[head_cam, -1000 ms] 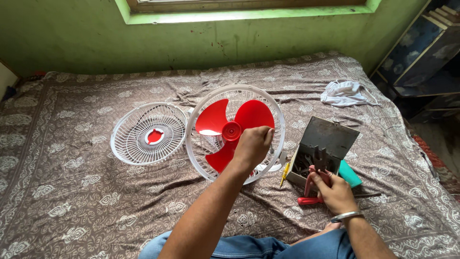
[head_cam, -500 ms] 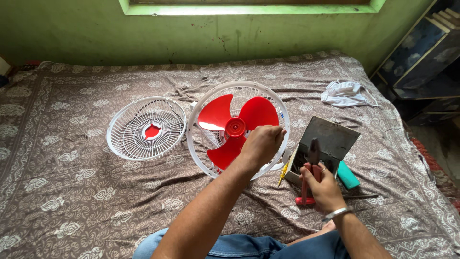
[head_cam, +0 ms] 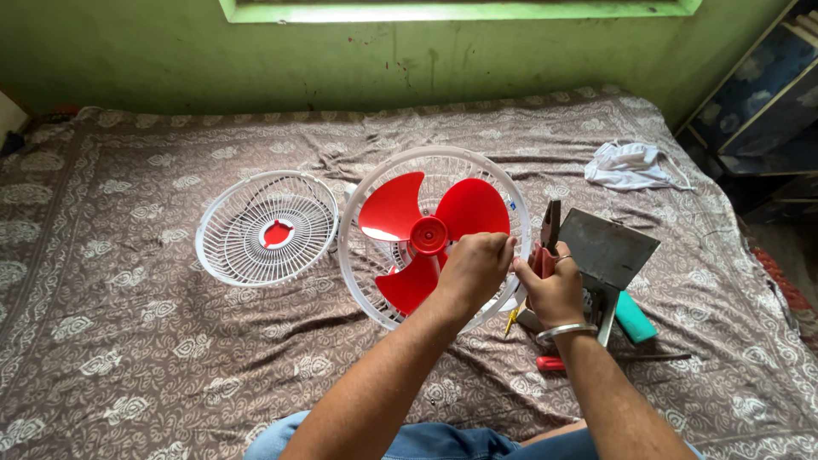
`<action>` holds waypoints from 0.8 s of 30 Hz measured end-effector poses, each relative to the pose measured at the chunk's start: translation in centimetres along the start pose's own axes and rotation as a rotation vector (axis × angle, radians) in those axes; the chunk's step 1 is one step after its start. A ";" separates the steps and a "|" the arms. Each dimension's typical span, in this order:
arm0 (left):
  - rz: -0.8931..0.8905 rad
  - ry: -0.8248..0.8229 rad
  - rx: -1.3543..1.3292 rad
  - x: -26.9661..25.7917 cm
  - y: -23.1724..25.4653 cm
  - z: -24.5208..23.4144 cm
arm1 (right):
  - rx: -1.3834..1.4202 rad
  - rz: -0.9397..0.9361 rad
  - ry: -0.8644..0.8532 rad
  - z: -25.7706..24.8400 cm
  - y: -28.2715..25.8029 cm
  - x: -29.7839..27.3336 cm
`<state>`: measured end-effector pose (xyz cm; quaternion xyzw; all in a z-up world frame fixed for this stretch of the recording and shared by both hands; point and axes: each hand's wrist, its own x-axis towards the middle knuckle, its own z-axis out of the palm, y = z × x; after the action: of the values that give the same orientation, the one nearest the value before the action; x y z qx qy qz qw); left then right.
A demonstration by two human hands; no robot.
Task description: The person sits on a bed and uses pliers to adjust a small metal component on the central hub of a disassembled red fan blade. The person repeatedly grips and manipulates the component while the fan blade and cage rest on the bed.
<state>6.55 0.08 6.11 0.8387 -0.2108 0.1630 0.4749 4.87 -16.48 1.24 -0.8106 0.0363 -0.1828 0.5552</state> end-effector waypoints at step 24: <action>0.041 -0.117 0.232 0.8 0.8 1.6 | -0.160 0.024 0.125 0.7 0.0 -1.3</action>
<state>6.92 -1.82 6.28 0.8916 -0.2348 0.1470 0.3581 3.96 -15.52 0.66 -0.8389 0.0954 -0.2229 0.4874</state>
